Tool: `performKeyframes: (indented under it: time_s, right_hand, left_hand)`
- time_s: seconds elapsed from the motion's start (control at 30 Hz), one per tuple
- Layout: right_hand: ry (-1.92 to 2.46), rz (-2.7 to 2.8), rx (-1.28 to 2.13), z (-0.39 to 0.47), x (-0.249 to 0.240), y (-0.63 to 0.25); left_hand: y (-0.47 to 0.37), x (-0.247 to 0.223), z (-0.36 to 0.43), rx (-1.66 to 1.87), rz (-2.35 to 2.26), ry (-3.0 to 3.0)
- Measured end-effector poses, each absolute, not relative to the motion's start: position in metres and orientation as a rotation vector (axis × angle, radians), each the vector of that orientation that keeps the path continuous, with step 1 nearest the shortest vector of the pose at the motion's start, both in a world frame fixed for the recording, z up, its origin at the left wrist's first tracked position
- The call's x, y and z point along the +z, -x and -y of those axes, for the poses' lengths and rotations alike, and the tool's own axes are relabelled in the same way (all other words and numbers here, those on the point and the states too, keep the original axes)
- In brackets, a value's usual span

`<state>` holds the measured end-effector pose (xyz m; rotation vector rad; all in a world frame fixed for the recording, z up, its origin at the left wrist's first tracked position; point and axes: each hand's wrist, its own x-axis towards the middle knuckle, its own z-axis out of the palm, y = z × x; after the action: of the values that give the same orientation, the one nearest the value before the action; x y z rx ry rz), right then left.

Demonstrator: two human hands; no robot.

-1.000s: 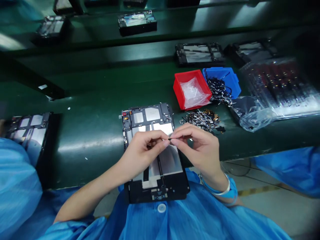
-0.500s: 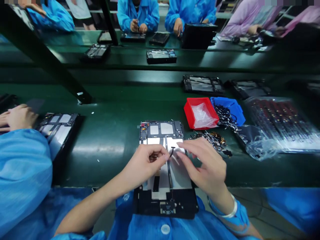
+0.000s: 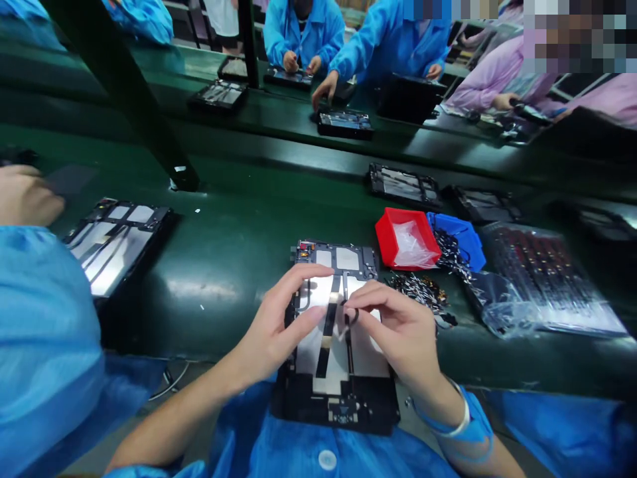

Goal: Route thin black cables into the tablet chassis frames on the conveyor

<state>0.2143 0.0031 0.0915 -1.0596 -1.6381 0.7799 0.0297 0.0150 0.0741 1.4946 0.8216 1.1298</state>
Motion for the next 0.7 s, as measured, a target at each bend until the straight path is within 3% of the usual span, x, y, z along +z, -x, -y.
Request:
performKeyframes:
  time_s: [0.17, 0.33, 0.47, 0.57, 0.7]
  right_hand:
    - [1.024, 1.401, 1.175, -0.008, 0.081, -0.203]
    - [1.082, 1.722, 0.79, -0.004, 0.09, -0.202]
    - [1.099, 2.048, 0.534, -0.003, 0.103, -0.203]
    - [1.194, 2.195, 0.659, -0.009, 0.102, -0.199]
    - [1.484, 1.991, 1.123, -0.021, 0.086, -0.191]
  left_hand:
    - [-0.034, 0.067, -0.015, 1.149, -0.774, -1.653]
    - [-0.029, 0.06, -0.012, 1.262, -0.729, -1.75]
    - [-0.013, 0.058, -0.007, 1.086, -0.759, -1.814]
    - [0.0, 0.054, -0.001, 0.965, -0.826, -1.867]
    - [0.014, 0.032, 0.009, 1.269, -1.08, -1.959]
